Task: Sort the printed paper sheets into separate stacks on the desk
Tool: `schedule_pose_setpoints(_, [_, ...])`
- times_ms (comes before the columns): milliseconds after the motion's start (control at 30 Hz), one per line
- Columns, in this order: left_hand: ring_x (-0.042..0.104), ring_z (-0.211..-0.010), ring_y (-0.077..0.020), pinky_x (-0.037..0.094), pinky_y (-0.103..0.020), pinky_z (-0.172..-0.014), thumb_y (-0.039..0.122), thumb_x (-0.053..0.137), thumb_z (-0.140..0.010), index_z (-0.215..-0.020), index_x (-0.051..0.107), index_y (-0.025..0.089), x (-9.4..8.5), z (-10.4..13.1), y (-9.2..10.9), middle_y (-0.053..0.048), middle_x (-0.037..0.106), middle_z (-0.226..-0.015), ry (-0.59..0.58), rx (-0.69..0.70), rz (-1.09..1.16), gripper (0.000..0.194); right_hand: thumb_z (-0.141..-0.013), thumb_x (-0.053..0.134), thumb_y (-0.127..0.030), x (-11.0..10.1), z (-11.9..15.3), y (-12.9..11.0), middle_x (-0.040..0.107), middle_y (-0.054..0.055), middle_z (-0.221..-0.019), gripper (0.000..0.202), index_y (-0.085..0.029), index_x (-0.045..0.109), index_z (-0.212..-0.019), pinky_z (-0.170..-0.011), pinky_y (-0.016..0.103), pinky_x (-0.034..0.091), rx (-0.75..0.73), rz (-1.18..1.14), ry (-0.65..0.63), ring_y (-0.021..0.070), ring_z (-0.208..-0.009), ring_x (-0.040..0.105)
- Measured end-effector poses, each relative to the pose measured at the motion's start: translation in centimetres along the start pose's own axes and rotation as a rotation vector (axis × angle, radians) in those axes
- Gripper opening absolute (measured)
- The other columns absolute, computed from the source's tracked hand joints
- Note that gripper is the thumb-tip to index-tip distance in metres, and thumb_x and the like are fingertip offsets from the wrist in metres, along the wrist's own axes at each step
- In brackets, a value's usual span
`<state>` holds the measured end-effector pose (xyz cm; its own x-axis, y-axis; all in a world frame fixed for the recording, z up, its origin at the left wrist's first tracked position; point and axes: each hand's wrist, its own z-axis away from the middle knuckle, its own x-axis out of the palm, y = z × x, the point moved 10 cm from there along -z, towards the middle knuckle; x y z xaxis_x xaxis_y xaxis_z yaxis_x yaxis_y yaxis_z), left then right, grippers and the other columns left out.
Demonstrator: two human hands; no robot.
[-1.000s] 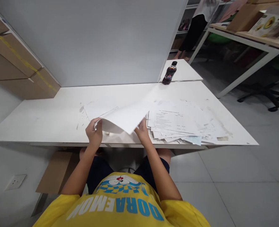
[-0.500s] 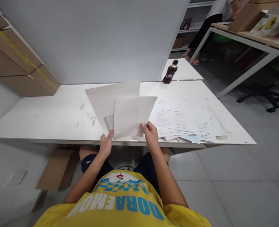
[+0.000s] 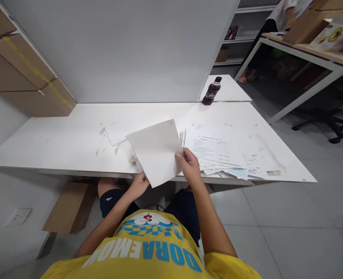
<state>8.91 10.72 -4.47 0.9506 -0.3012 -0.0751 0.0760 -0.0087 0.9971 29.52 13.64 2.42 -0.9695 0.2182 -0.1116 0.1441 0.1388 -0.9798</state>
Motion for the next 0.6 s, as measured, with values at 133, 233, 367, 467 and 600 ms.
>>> schedule_pose_setpoints(133, [0.061,-0.117,-0.0262,0.051,-0.039,-0.095,0.045,0.062,-0.086,-0.135,0.049,0.023,-3.1,1.4,1.2,-0.015,0.058,-0.133,0.310,0.190,0.060,0.055,-0.091,0.051,-0.039,-0.9,0.0,-5.7,0.066,0.003,-0.084,0.017,-0.026,0.062,-0.093,-0.071,0.036,0.047,-0.288,0.377,-0.021,0.0230,-0.080,0.060])
schedule_pose_setpoints(233, [0.045,-0.136,-0.0276,0.041,-0.043,-0.109,0.045,0.057,-0.091,-0.144,0.034,0.025,-5.9,3.1,4.4,-0.017,0.043,-0.146,0.585,0.403,-0.113,0.061,-0.094,0.046,-0.029,0.9,0.5,-9.4,0.065,0.005,-0.087,0.014,-0.026,0.060,-0.094,-0.078,0.039,0.044,-0.544,0.633,-0.141,0.0243,-0.084,0.060])
schedule_pose_setpoints(367, [0.026,-0.147,-0.0280,0.026,-0.046,-0.119,0.041,0.061,-0.090,-0.149,0.024,0.025,-6.2,1.8,7.3,-0.017,0.029,-0.155,0.555,0.474,-0.366,0.072,-0.096,0.039,-0.022,4.3,1.3,-9.5,0.064,0.007,-0.086,0.019,-0.024,0.058,-0.094,-0.079,0.039,0.041,-0.687,0.842,-0.338,0.0241,-0.082,0.057])
schedule_pose_setpoints(467, [0.043,-0.137,-0.0258,0.036,-0.044,-0.113,0.040,0.058,-0.091,-0.137,0.043,0.023,-6.6,-0.1,6.6,-0.014,0.050,-0.140,0.509,0.374,-0.360,0.051,-0.096,0.038,-0.019,5.6,1.6,-8.5,0.063,0.007,-0.086,0.021,-0.022,0.058,-0.092,-0.077,0.038,0.041,-0.701,0.916,-0.384,0.0236,-0.080,0.055])
schedule_pose_setpoints(600, [0.064,-0.106,-0.0235,0.048,-0.040,-0.098,0.041,0.057,-0.090,-0.102,0.063,0.021,-7.1,-1.2,4.4,-0.008,0.068,-0.104,0.495,0.253,-0.284,0.025,-0.097,0.038,-0.019,5.4,1.8,-8.5,0.063,0.006,-0.084,0.021,-0.022,0.058,-0.091,-0.078,0.038,0.042,-0.695,0.943,-0.358,0.0230,-0.079,0.055])
